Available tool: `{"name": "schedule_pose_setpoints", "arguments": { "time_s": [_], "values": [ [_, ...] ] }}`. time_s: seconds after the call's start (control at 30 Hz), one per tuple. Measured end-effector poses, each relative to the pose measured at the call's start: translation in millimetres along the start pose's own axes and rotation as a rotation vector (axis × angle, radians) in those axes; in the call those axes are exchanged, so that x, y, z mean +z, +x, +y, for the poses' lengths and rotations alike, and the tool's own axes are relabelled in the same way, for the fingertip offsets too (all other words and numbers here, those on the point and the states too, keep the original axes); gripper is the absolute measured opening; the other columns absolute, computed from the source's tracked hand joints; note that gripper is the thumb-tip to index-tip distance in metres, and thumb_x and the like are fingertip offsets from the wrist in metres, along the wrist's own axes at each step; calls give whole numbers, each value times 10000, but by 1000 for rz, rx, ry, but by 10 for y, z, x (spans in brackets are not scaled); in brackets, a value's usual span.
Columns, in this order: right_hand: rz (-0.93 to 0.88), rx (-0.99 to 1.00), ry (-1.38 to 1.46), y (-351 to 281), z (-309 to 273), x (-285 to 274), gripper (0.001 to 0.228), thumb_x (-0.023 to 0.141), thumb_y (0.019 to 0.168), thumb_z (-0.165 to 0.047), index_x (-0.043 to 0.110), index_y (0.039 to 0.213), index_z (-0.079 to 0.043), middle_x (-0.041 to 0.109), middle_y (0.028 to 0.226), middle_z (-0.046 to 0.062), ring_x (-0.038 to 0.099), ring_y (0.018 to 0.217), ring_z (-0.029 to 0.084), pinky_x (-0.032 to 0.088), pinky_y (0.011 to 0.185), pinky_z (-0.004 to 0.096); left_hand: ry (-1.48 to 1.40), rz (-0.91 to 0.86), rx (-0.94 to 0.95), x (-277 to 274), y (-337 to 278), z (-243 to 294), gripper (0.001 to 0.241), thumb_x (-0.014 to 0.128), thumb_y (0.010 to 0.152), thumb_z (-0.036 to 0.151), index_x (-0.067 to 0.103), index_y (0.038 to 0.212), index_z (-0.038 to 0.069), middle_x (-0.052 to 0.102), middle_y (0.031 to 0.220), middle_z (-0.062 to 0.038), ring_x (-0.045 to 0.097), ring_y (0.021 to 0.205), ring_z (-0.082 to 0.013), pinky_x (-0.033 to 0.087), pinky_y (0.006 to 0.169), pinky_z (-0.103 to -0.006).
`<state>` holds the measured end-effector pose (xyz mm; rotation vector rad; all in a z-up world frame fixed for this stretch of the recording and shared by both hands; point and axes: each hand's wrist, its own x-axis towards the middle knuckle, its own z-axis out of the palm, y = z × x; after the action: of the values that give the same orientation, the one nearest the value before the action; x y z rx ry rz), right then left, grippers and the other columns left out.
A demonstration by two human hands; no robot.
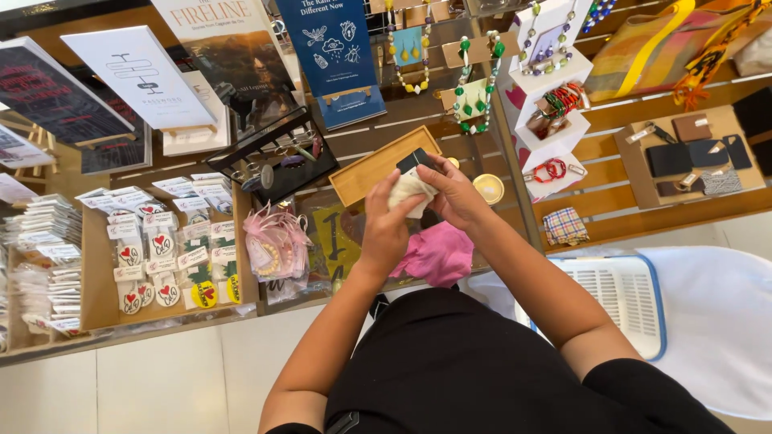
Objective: Wiping down small jars and organizing souvenir items on a display shelf.
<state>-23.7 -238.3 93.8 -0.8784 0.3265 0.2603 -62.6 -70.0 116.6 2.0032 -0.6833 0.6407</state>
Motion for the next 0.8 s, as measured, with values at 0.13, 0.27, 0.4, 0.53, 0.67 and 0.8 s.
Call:
{"name": "schedule_pose_setpoints", "arguments": {
  "time_s": [0.13, 0.27, 0.4, 0.53, 0.67, 0.8],
  "values": [
    [-46, 20, 21, 13, -110, -203, 489, 789, 898, -122, 548, 1322, -152, 665, 1155, 42, 728, 1014, 221, 658, 854, 404, -260, 89, -351, 4, 21, 49, 427, 480, 938, -88, 782, 1096, 168, 546, 1413, -167, 553, 1290, -378, 444, 1108, -494],
    [-152, -24, 28, -82, -237, -147, 610, 725, 860, 8, 528, 1421, -126, 663, 1250, 100, 713, 1103, 266, 641, 890, 418, -870, 246, -979, 267, -158, -293, 412, 503, 918, -111, 670, 1224, 109, 630, 1327, -152, 646, 1148, -263, 600, 896, -393],
    [-302, -114, -152, -54, -131, -271, 873, 757, 759, 133, 447, 1537, -114, 586, 1419, 98, 613, 1266, 213, 557, 1020, 387, -1361, 264, -1194, 388, -308, -445, 468, 547, 908, -88, 613, 1313, 137, 676, 1276, -169, 710, 1074, -318, 658, 799, -461],
    [-375, -124, -212, -60, -103, -387, 935, 818, 692, 126, 452, 1520, -109, 611, 1391, 90, 625, 1246, 205, 560, 1015, 376, -1417, 247, -1213, 317, -365, -585, 468, 541, 918, -86, 606, 1332, 123, 679, 1269, -198, 717, 1063, -347, 660, 782, -506],
    [-422, -102, -280, -131, -132, -329, 852, 803, 742, 82, 463, 1503, -90, 638, 1339, 59, 648, 1193, 172, 567, 989, 342, -1428, 201, -1209, 220, -349, -588, 433, 542, 922, -71, 629, 1302, 118, 701, 1232, -191, 732, 1032, -338, 664, 770, -498],
    [-348, -123, -276, -257, -87, -128, 798, 723, 804, 91, 452, 1538, -63, 591, 1388, 62, 644, 1157, 135, 578, 951, 309, -1376, 220, -1199, 186, -388, -608, 407, 555, 917, -78, 641, 1274, 98, 713, 1185, -178, 738, 995, -320, 671, 756, -457]
  ]
}}
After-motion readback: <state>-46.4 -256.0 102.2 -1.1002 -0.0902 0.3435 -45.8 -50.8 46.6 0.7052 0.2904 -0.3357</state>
